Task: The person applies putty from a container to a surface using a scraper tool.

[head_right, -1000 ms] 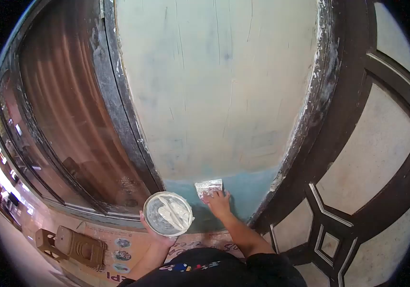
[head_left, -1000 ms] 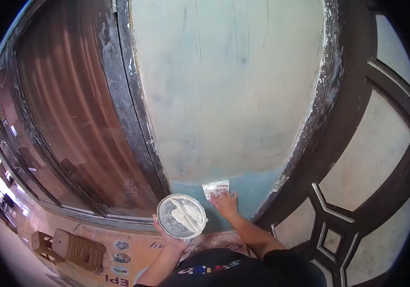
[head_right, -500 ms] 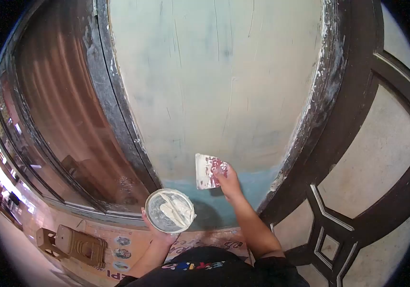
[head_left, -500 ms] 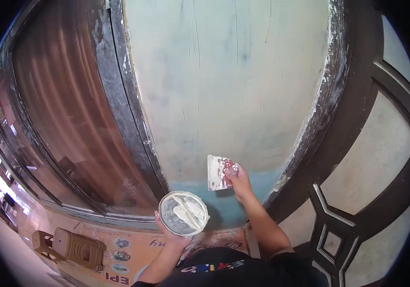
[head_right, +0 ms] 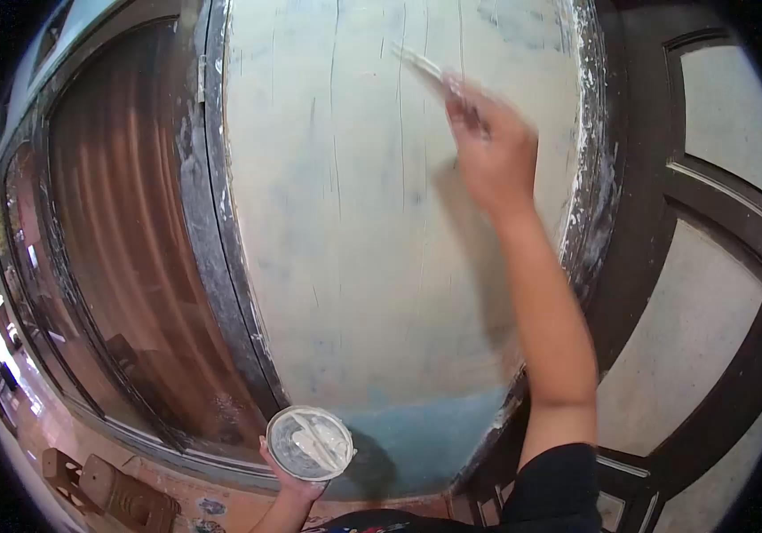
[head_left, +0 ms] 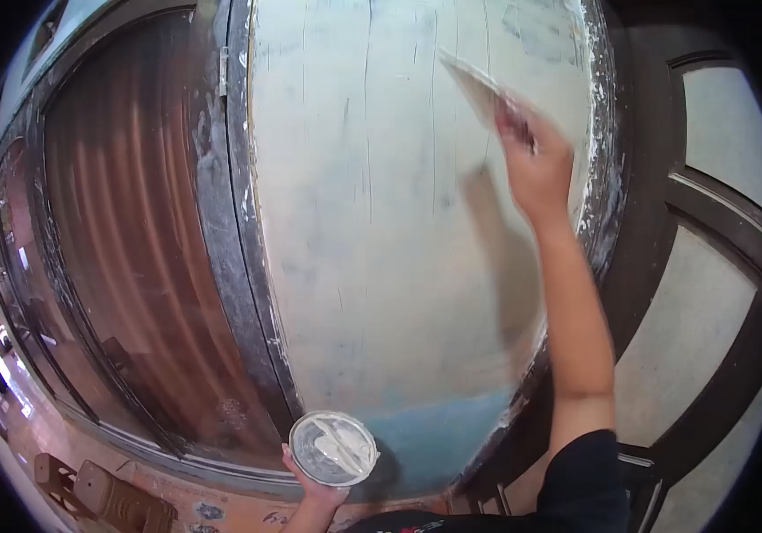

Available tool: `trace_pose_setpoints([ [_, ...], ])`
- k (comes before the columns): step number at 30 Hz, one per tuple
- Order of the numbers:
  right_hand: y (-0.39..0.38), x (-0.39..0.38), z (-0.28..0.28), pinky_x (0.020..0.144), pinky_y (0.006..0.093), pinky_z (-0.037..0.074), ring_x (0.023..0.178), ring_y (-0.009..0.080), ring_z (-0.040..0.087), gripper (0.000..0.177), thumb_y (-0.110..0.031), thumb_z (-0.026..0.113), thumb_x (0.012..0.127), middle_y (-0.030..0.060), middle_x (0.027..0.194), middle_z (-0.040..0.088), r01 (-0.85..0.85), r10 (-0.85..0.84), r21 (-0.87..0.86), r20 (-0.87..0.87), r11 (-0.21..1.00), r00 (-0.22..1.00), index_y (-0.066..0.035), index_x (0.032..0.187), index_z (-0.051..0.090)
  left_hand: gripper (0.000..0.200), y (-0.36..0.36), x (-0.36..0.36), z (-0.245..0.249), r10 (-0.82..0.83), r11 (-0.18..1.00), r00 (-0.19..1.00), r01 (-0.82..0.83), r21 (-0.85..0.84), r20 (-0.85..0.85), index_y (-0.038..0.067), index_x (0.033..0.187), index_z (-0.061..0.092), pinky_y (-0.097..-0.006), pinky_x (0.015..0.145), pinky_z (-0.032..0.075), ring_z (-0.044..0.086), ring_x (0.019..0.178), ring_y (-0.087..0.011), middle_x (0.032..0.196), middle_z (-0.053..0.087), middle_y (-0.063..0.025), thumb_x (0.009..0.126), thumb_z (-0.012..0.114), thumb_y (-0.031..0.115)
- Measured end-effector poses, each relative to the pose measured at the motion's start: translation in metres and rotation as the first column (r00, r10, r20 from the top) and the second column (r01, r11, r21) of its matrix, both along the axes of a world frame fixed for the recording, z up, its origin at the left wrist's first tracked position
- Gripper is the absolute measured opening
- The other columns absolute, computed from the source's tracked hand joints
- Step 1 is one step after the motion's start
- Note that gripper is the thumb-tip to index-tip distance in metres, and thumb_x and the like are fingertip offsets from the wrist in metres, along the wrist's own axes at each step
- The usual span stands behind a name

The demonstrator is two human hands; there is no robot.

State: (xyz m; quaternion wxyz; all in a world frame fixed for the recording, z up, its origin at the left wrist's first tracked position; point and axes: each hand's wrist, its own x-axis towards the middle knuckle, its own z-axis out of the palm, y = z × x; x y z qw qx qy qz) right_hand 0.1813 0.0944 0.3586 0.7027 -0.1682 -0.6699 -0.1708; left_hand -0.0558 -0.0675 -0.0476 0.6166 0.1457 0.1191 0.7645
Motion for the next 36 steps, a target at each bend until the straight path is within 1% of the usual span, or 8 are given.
trace_pose_setpoints([
  [5, 0.019, -0.018, 0.152, 0.076, 0.0451, 0.048, 0.086, 0.036, 0.063, 0.018, -0.016, 0.056, 0.085, 0.0186, 0.09, 0.066, 0.287, -0.283, 0.483, -0.082, 0.827, 0.956, -0.008, 0.095, 0.069, 0.087, 0.008, -0.003, 0.01, 0.058, 0.998, 0.997, -0.057, 0.019, -0.042, 0.017, 0.136, 0.045, -0.0569, 0.101, 0.038, 0.047, 0.123, -0.0361, 0.137, 0.048, -0.0095, 0.077, 0.036, 0.08],
  [11, 0.048, -0.035, 0.235, 0.07, 0.0448, 0.049, 0.08, 0.0355, 0.064, 0.016, -0.018, 0.059, 0.083, 0.0175, 0.086, 0.067, 0.443, -0.439, 0.325, -0.09, 0.835, 0.894, -0.011, 0.092, 0.07, 0.091, 0.022, -0.01, -0.006, 0.122, 0.992, 0.993, -0.122, -0.023, -0.007, 0.017, 0.137, 0.044, -0.0563, 0.1, 0.039, 0.046, 0.123, -0.036, 0.138, 0.046, -0.0094, 0.074, 0.038, 0.082],
  [13, 0.04, -0.042, 0.226, 0.069, 0.0441, 0.049, 0.079, 0.0356, 0.064, 0.013, -0.018, 0.06, 0.08, 0.0173, 0.085, 0.066, 0.49, -0.487, 0.005, 0.119, 0.872, 0.865, -0.009, 0.084, 0.068, 0.091, 0.026, -0.01, -0.008, 0.126, 0.991, 0.992, -0.125, -0.044, 0.02, 0.017, 0.136, 0.044, -0.0567, 0.1, 0.04, 0.046, 0.123, -0.036, 0.138, 0.046, -0.0095, 0.074, 0.038, 0.083],
  [17, 0.078, -0.031, 0.211, 0.069, 0.0438, 0.048, 0.078, 0.0355, 0.064, 0.01, -0.014, 0.061, 0.075, 0.0178, 0.082, 0.066, 0.51, -0.58, 0.359, 0.118, 0.782, 0.806, -0.007, 0.079, 0.067, 0.091, 0.031, -0.013, -0.02, 0.15, 0.985, 0.987, -0.154, -0.083, -0.055, 0.017, 0.137, 0.044, -0.0568, 0.099, 0.04, 0.046, 0.122, -0.0358, 0.138, 0.046, -0.009, 0.073, 0.038, 0.083],
  [29, 0.059, -0.035, 0.096, 0.077, 0.0427, 0.048, 0.086, 0.0341, 0.062, 0.011, -0.012, 0.055, 0.079, 0.0162, 0.084, 0.063, 0.431, -0.536, 0.349, 0.309, 0.832, 0.786, -0.006, 0.08, 0.064, 0.086, 0.051, 0.01, 0.004, -0.034, 0.997, 0.999, 0.034, -0.068, 0.002, 0.016, 0.135, 0.046, -0.0539, 0.1, 0.04, 0.048, 0.122, -0.0351, 0.136, 0.048, -0.0098, 0.078, 0.034, 0.079],
  [33, 0.075, -0.028, 0.061, 0.086, 0.0333, 0.051, 0.102, 0.0254, 0.061, 0.037, -0.006, 0.062, 0.08, 0.007, 0.115, 0.064, 0.596, -0.699, 0.368, 0.316, 0.714, 0.642, -0.014, 0.117, 0.064, 0.085, 0.049, 0.016, 0.001, -0.11, 0.992, 0.994, 0.111, -0.063, 0.017, 0.018, 0.137, 0.044, -0.0547, 0.102, 0.039, 0.047, 0.123, -0.0353, 0.138, 0.047, -0.0091, 0.079, 0.033, 0.078],
  [34, 0.08, -0.029, 0.053, 0.073, 0.0379, 0.055, 0.096, 0.0257, 0.059, 0.018, -0.008, 0.058, 0.08, 0.0018, 0.096, 0.06, 0.527, -0.661, 0.428, 0.271, 0.734, 0.7, -0.014, 0.096, 0.063, 0.085, 0.048, 0.018, 0.001, -0.121, 0.991, 0.993, 0.121, -0.063, 0.013, 0.018, 0.137, 0.044, -0.0542, 0.102, 0.039, 0.047, 0.124, -0.035, 0.138, 0.047, -0.0089, 0.079, 0.033, 0.078],
  [36, 0.082, -0.028, 0.035, 0.073, 0.0368, 0.055, 0.096, 0.0256, 0.06, 0.019, -0.008, 0.059, 0.08, 0.0013, 0.096, 0.061, 0.539, -0.666, 0.416, 0.274, 0.732, 0.694, -0.014, 0.097, 0.063, 0.084, 0.047, 0.019, 0.001, -0.127, 0.989, 0.992, 0.128, -0.074, 0.01, 0.018, 0.137, 0.045, -0.0534, 0.102, 0.038, 0.046, 0.125, -0.0343, 0.138, 0.047, -0.0083, 0.079, 0.034, 0.078],
])
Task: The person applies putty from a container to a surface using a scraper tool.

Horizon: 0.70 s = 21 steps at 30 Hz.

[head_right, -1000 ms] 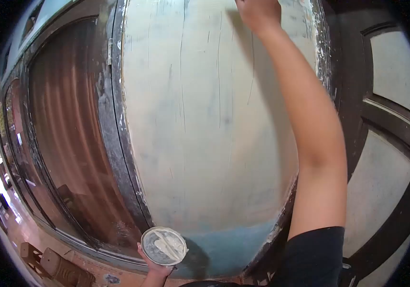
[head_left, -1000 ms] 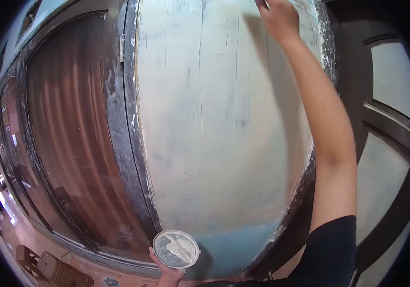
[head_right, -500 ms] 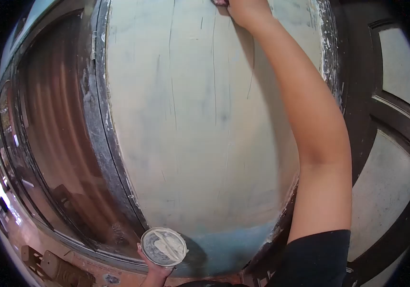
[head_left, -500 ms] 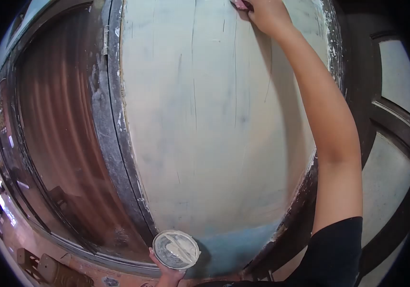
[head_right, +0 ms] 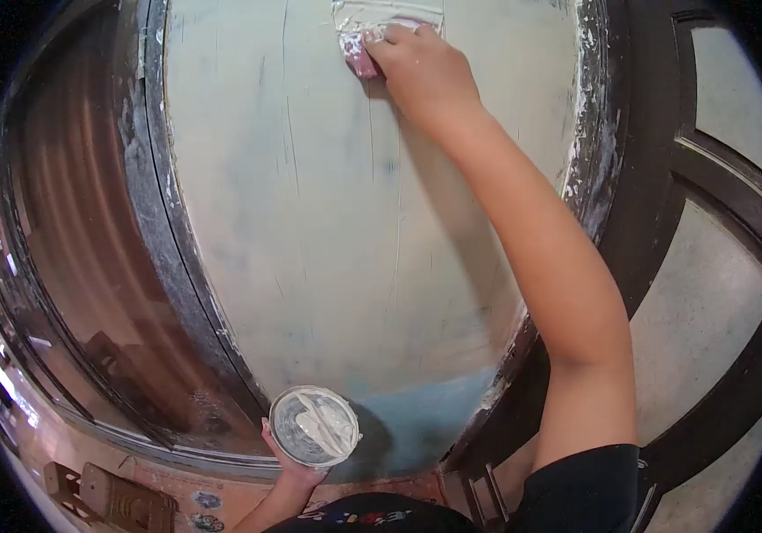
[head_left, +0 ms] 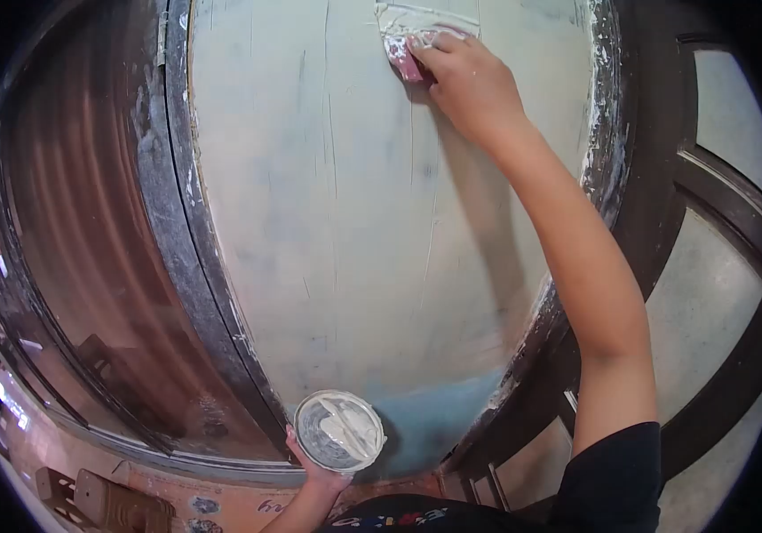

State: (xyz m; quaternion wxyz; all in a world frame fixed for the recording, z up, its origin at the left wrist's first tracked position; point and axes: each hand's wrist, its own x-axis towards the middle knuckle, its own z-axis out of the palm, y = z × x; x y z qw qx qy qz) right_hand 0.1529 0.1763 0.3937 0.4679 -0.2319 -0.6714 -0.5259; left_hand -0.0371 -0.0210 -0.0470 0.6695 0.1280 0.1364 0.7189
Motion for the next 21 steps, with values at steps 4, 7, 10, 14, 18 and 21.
trace_pose_setpoints([
  [4, -0.01, -0.001, -0.038, 0.069, 0.0342, 0.057, 0.094, 0.0238, 0.06, 0.023, -0.008, 0.061, 0.078, 0.0, 0.099, 0.061, 0.01, -0.01, -0.026, -0.01, 1.0, 1.0, -0.014, 0.1, 0.063, 0.086, -0.007, 0.002, 0.008, 0.018, 1.0, 1.0, -0.018, 0.002, -0.015, 0.016, 0.136, 0.046, -0.0537, 0.101, 0.04, 0.047, 0.123, -0.0345, 0.137, 0.048, -0.0096, 0.079, 0.036, 0.079],
  [7, -0.015, -0.002, -0.066, 0.066, 0.0333, 0.057, 0.092, 0.0222, 0.06, 0.025, -0.007, 0.061, 0.077, -0.0004, 0.1, 0.061, 0.019, -0.02, -0.06, -0.009, 0.998, 1.0, -0.014, 0.101, 0.064, 0.084, -0.011, 0.002, 0.01, 0.008, 1.0, 1.0, -0.008, -0.001, 0.004, 0.017, 0.137, 0.045, -0.0542, 0.102, 0.038, 0.046, 0.124, -0.035, 0.138, 0.047, -0.0091, 0.078, 0.036, 0.077],
  [10, -0.021, -0.004, -0.098, 0.063, 0.0305, 0.056, 0.086, 0.0194, 0.06, 0.025, -0.007, 0.063, 0.072, -0.0013, 0.096, 0.061, 0.019, -0.021, -0.127, -0.017, 0.992, 1.0, -0.013, 0.096, 0.066, 0.085, -0.012, 0.001, 0.008, 0.034, 0.999, 0.999, -0.034, -0.009, -0.024, 0.016, 0.136, 0.046, -0.0531, 0.1, 0.04, 0.048, 0.122, -0.0337, 0.137, 0.048, -0.0088, 0.078, 0.036, 0.079],
  [14, -0.024, -0.004, -0.149, 0.059, 0.0288, 0.053, 0.082, 0.0178, 0.059, 0.031, -0.009, 0.063, 0.069, -0.0014, 0.089, 0.059, -0.002, 0.002, -0.184, 0.001, 0.983, 1.0, -0.013, 0.099, 0.067, 0.085, -0.018, 0.002, 0.009, 0.037, 0.999, 0.999, -0.038, -0.028, -0.021, 0.017, 0.137, 0.045, -0.0532, 0.101, 0.04, 0.048, 0.123, -0.0338, 0.138, 0.047, -0.0087, 0.078, 0.037, 0.079],
  [18, -0.032, -0.003, -0.205, 0.067, 0.0329, 0.05, 0.087, 0.0171, 0.058, 0.032, -0.013, 0.06, 0.073, -0.0018, 0.089, 0.059, -0.005, 0.002, -0.327, -0.01, 0.945, 1.0, -0.015, 0.105, 0.067, 0.084, -0.022, 0.002, 0.007, 0.029, 0.999, 1.0, -0.03, -0.038, -0.012, 0.017, 0.137, 0.044, -0.0545, 0.101, 0.039, 0.046, 0.124, -0.0347, 0.14, 0.045, -0.0089, 0.079, 0.037, 0.077],
  [21, -0.036, 0.004, -0.26, 0.08, 0.0418, 0.043, 0.095, 0.0171, 0.057, 0.037, -0.015, 0.059, 0.077, -0.0033, 0.093, 0.06, 0.054, -0.044, -0.327, 0.039, 0.943, 0.998, -0.018, 0.113, 0.065, 0.084, -0.029, 0.002, 0.004, 0.028, 0.998, 1.0, -0.029, -0.053, -0.006, 0.017, 0.138, 0.043, -0.0549, 0.101, 0.039, 0.045, 0.125, -0.0349, 0.141, 0.044, -0.0091, 0.08, 0.037, 0.077],
])
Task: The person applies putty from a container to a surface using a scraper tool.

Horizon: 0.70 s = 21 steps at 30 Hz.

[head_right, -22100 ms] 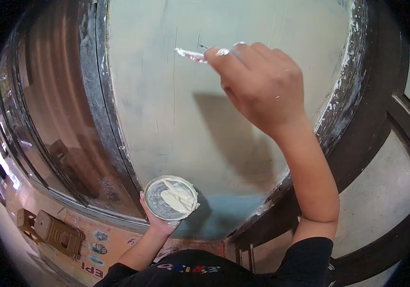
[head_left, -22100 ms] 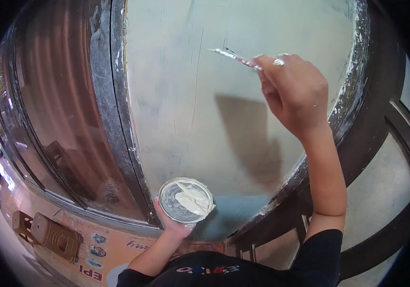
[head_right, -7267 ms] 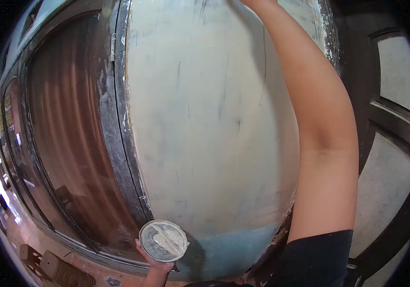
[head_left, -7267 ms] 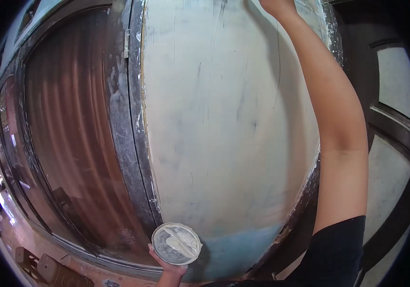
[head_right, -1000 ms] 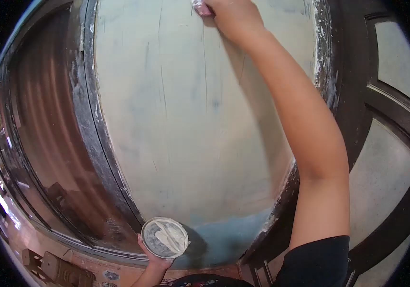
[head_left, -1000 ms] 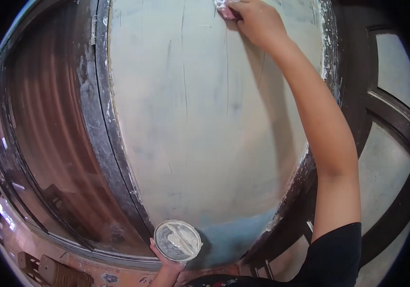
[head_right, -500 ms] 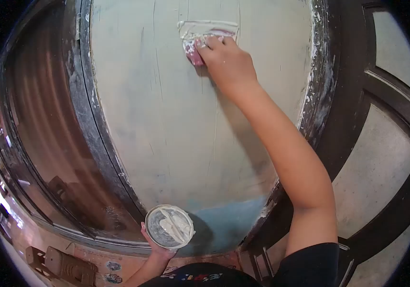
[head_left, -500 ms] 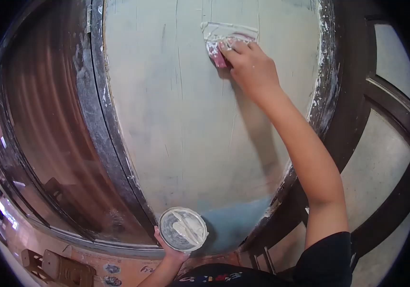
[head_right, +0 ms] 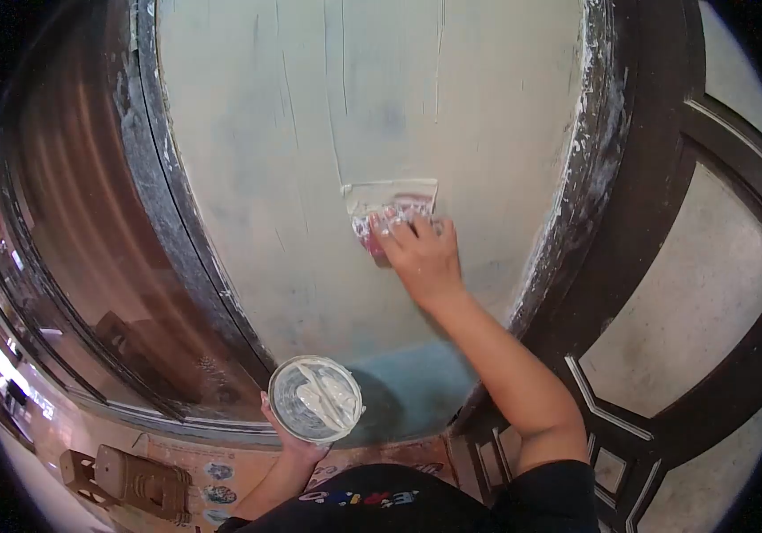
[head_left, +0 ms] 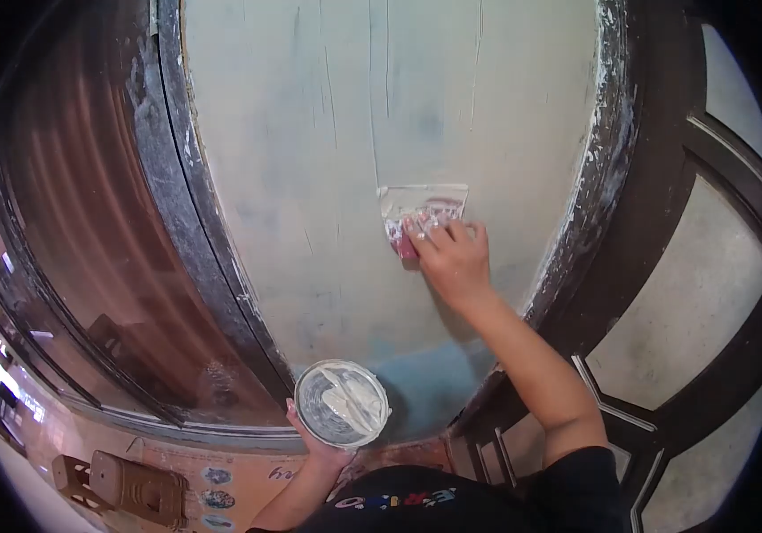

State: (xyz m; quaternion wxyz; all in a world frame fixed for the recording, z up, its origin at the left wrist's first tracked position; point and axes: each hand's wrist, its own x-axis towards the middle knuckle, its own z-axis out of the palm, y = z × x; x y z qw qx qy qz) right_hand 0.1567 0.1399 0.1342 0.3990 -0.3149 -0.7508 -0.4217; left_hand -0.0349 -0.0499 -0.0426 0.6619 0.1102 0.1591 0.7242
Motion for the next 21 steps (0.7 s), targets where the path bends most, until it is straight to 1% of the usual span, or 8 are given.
trace_pose_setpoints([
  [2, 0.005, 0.004, -0.048, 0.088, 0.047, 0.034, 0.093, 0.0172, 0.054, 0.04, -0.018, 0.065, 0.074, -0.0029, 0.093, 0.059, 0.0, 0.001, -0.036, 0.023, 0.999, 1.0, -0.021, 0.113, 0.066, 0.083, -0.001, 0.0, 0.003, -0.018, 0.998, 1.0, 0.017, 0.055, 0.021, 0.017, 0.138, 0.043, -0.0547, 0.101, 0.039, 0.045, 0.125, -0.0349, 0.141, 0.044, -0.0089, 0.08, 0.037, 0.077],
  [4, 0.006, 0.004, -0.091, 0.088, 0.0494, 0.034, 0.095, 0.0169, 0.054, 0.042, -0.02, 0.066, 0.074, -0.0036, 0.099, 0.061, -0.015, 0.016, -0.045, 0.019, 0.999, 1.0, -0.022, 0.116, 0.065, 0.083, 0.0, -0.001, -0.005, -0.011, 0.998, 1.0, 0.01, 0.06, 0.015, 0.018, 0.138, 0.043, -0.0545, 0.101, 0.039, 0.045, 0.125, -0.0346, 0.141, 0.043, -0.0083, 0.08, 0.038, 0.077],
  [6, 0.002, 0.003, -0.131, 0.088, 0.05, 0.035, 0.103, 0.0148, 0.052, 0.038, -0.018, 0.058, 0.08, -0.0067, 0.097, 0.059, -0.041, 0.045, -0.181, 0.018, 0.983, 0.999, -0.025, 0.117, 0.064, 0.083, -0.003, 0.0, -0.007, 0.012, 1.0, 0.999, -0.012, 0.006, -0.038, 0.019, 0.138, 0.043, -0.0549, 0.102, 0.038, 0.045, 0.125, -0.0344, 0.141, 0.043, -0.0076, 0.079, 0.038, 0.077],
  [7, 0.002, 0.003, -0.149, 0.088, 0.05, 0.035, 0.103, 0.0148, 0.052, 0.038, -0.018, 0.058, 0.08, -0.0067, 0.097, 0.059, -0.042, 0.046, -0.183, 0.017, 0.982, 0.999, -0.025, 0.117, 0.064, 0.084, -0.004, 0.001, -0.005, 0.006, 0.999, 1.0, -0.007, -0.038, -0.012, 0.019, 0.138, 0.044, -0.0557, 0.102, 0.038, 0.045, 0.125, -0.0341, 0.14, 0.044, -0.0071, 0.078, 0.037, 0.078],
  [12, -0.001, 0.001, -0.238, 0.09, 0.0505, 0.034, 0.104, 0.0139, 0.051, 0.038, -0.021, 0.06, 0.079, -0.0087, 0.101, 0.059, -0.119, 0.121, -0.275, -0.011, 0.954, 0.993, -0.028, 0.116, 0.064, 0.084, -0.01, 0.003, -0.01, 0.014, 0.999, 0.999, -0.015, -0.032, -0.039, 0.019, 0.138, 0.044, -0.0564, 0.101, 0.038, 0.045, 0.125, -0.0351, 0.14, 0.045, -0.0087, 0.079, 0.036, 0.078],
  [13, -0.002, 0.002, -0.257, 0.093, 0.0538, 0.032, 0.103, 0.0167, 0.05, 0.048, -0.024, 0.071, 0.071, -0.0063, 0.108, 0.059, -0.071, 0.092, -0.317, 0.051, 0.946, 0.994, -0.029, 0.118, 0.062, 0.085, -0.012, 0.004, -0.009, 0.0, 1.0, 0.999, -0.001, -0.017, -0.041, 0.018, 0.138, 0.043, -0.0565, 0.101, 0.038, 0.046, 0.124, -0.0355, 0.139, 0.045, -0.0094, 0.079, 0.035, 0.078],
  [16, -0.014, 0.003, -0.286, 0.094, 0.0544, 0.031, 0.107, 0.0168, 0.05, 0.051, -0.025, 0.072, 0.071, -0.0062, 0.111, 0.06, -0.08, 0.099, -0.39, 0.029, 0.917, 0.995, -0.029, 0.121, 0.06, 0.088, -0.02, 0.006, 0.0, -0.061, 0.997, 0.998, 0.06, 0.053, 0.008, 0.017, 0.139, 0.042, -0.0547, 0.104, 0.037, 0.045, 0.126, -0.0359, 0.14, 0.045, -0.0104, 0.078, 0.035, 0.079],
  [21, -0.021, 0.014, -0.31, 0.096, 0.0561, 0.03, 0.111, 0.0174, 0.048, 0.051, -0.025, 0.072, 0.072, -0.0048, 0.117, 0.058, -0.026, 0.104, -0.52, 0.12, 0.854, 0.987, -0.027, 0.122, 0.059, 0.086, -0.026, 0.002, -0.012, 0.034, 0.999, 0.999, -0.034, 0.015, 0.022, 0.017, 0.139, 0.041, -0.0572, 0.101, 0.039, 0.045, 0.125, -0.0359, 0.14, 0.044, -0.0101, 0.079, 0.033, 0.078],
])
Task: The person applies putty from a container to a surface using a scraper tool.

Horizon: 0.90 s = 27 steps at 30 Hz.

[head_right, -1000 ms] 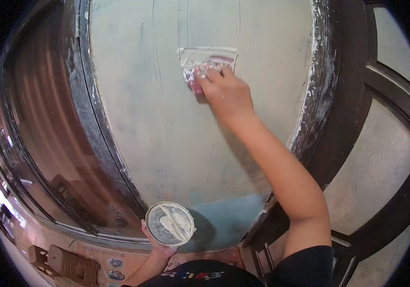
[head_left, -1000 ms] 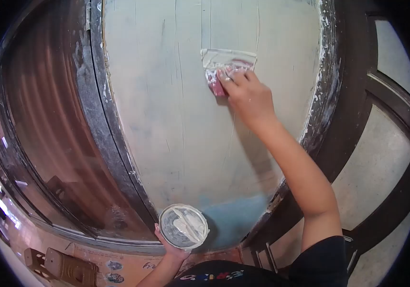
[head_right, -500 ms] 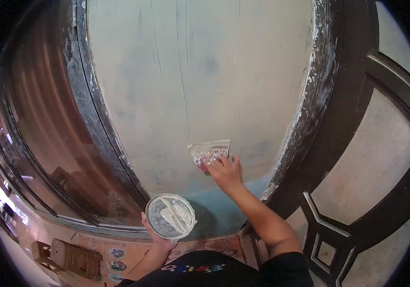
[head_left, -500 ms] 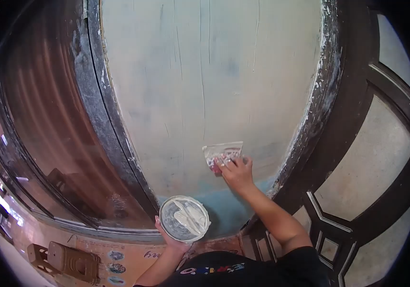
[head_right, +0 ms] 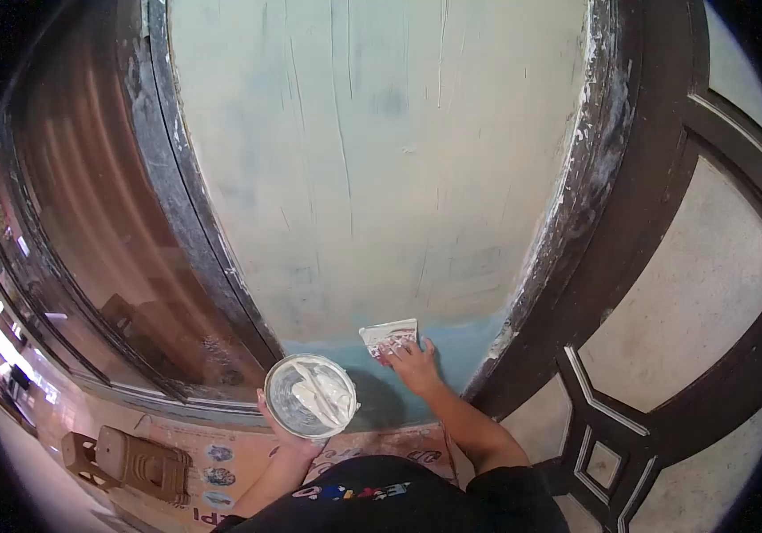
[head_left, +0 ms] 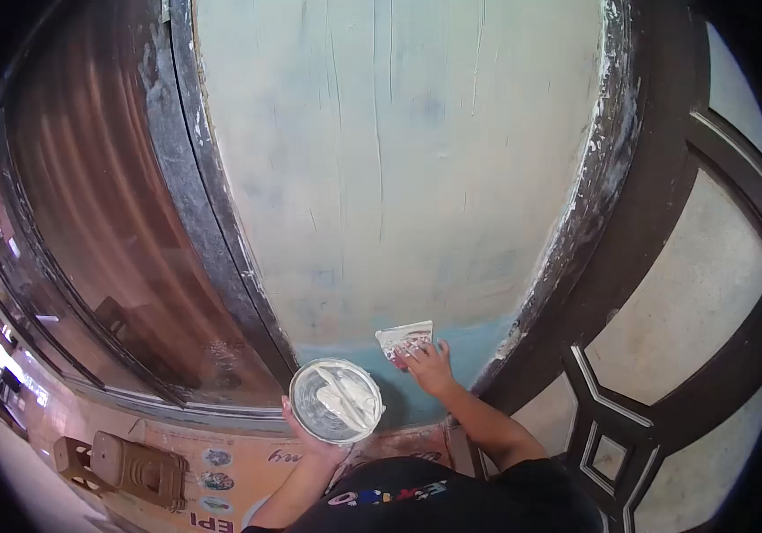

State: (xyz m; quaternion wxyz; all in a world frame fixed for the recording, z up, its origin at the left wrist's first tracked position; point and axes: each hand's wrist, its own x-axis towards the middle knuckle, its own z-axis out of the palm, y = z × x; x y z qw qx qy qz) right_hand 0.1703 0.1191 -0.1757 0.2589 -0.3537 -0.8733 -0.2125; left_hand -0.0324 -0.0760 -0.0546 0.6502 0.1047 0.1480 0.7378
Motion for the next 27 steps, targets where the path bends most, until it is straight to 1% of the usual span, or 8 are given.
trace_pose_setpoints([
  [4, -0.015, 0.003, 0.008, 0.096, 0.06, 0.029, 0.104, 0.0173, 0.05, 0.043, -0.023, 0.068, 0.075, -0.0043, 0.108, 0.059, -0.053, 0.048, -0.1, -0.054, 0.994, 0.997, -0.025, 0.118, 0.062, 0.086, -0.006, 0.001, -0.003, 0.038, 0.999, 0.998, -0.038, 0.012, -0.042, 0.017, 0.139, 0.041, -0.0561, 0.102, 0.039, 0.045, 0.126, -0.0352, 0.141, 0.043, -0.0095, 0.079, 0.034, 0.079],
  [7, -0.029, 0.009, 0.027, 0.097, 0.0533, 0.033, 0.099, 0.0183, 0.053, 0.046, -0.024, 0.073, 0.071, -0.0021, 0.102, 0.061, -0.085, 0.075, -0.119, -0.085, 0.989, 0.994, -0.023, 0.117, 0.062, 0.086, -0.01, -0.001, -0.008, 0.049, 0.999, 0.999, -0.049, 0.019, 0.005, 0.017, 0.139, 0.041, -0.0548, 0.103, 0.037, 0.044, 0.126, -0.0344, 0.141, 0.043, -0.0094, 0.079, 0.035, 0.079],
  [10, -0.03, 0.008, 0.043, 0.095, 0.0456, 0.04, 0.095, 0.0245, 0.058, 0.043, -0.021, 0.071, 0.073, 0.0036, 0.103, 0.063, -0.124, 0.052, -0.377, -0.196, 0.918, 0.979, -0.016, 0.115, 0.062, 0.085, -0.012, -0.003, -0.006, 0.052, 0.998, 0.998, -0.053, 0.042, 0.018, 0.017, 0.139, 0.041, -0.0541, 0.104, 0.037, 0.043, 0.127, -0.0342, 0.142, 0.042, -0.0095, 0.08, 0.036, 0.078],
  [12, -0.027, 0.001, 0.046, 0.09, 0.0353, 0.047, 0.095, 0.0271, 0.062, 0.039, -0.009, 0.064, 0.079, 0.0108, 0.103, 0.064, -0.228, -0.113, -0.468, -0.594, 0.854, 0.797, -0.007, 0.117, 0.059, 0.084, -0.011, -0.005, -0.012, 0.073, 0.997, 0.997, -0.073, 0.007, 0.002, 0.017, 0.14, 0.041, -0.0544, 0.104, 0.037, 0.043, 0.127, -0.0343, 0.143, 0.041, -0.0095, 0.08, 0.037, 0.077],
  [15, -0.04, 0.003, 0.099, 0.087, 0.0337, 0.048, 0.099, 0.0238, 0.062, 0.042, -0.004, 0.06, 0.082, 0.0138, 0.106, 0.063, -0.436, -0.273, -0.6, -0.746, 0.671, 0.607, -0.003, 0.124, 0.051, 0.083, -0.01, -0.006, -0.014, 0.06, 0.998, 0.997, -0.061, 0.017, 0.049, 0.017, 0.139, 0.042, -0.0545, 0.104, 0.037, 0.043, 0.127, -0.0343, 0.143, 0.041, -0.0097, 0.081, 0.037, 0.076],
  [17, -0.033, 0.007, 0.101, 0.088, 0.0323, 0.048, 0.097, 0.0208, 0.062, 0.045, -0.007, 0.059, 0.086, 0.016, 0.108, 0.063, -0.519, -0.223, -0.575, -0.777, 0.632, 0.589, -0.004, 0.129, 0.047, 0.083, -0.009, -0.004, -0.011, 0.051, 0.998, 0.999, -0.051, 0.025, 0.003, 0.017, 0.138, 0.042, -0.0544, 0.104, 0.037, 0.043, 0.127, -0.0341, 0.142, 0.042, -0.0093, 0.081, 0.037, 0.076],
  [20, -0.048, 0.005, 0.136, 0.087, 0.0282, 0.047, 0.098, 0.0141, 0.059, 0.045, 0.004, 0.054, 0.086, 0.011, 0.109, 0.061, -0.75, -0.32, -0.462, -0.884, 0.473, 0.342, 0.0, 0.13, 0.044, 0.082, -0.006, 0.0, -0.004, -0.009, 0.995, 0.998, 0.003, 0.097, 0.059, 0.018, 0.138, 0.043, -0.0556, 0.104, 0.036, 0.044, 0.127, -0.0347, 0.142, 0.043, -0.0086, 0.081, 0.036, 0.076],
  [27, -0.056, -0.013, 0.169, 0.089, 0.0275, 0.045, 0.097, 0.0103, 0.055, 0.025, 0.001, 0.052, 0.092, 0.0069, 0.106, 0.058, -0.872, -0.221, -0.191, -0.97, 0.45, 0.098, 0.0, 0.114, 0.042, 0.085, 0.004, 0.01, 0.019, 0.015, 0.999, 1.0, -0.016, 0.044, 0.015, 0.018, 0.141, 0.04, -0.056, 0.105, 0.035, 0.042, 0.129, -0.0344, 0.143, 0.041, -0.0079, 0.08, 0.035, 0.077],
])
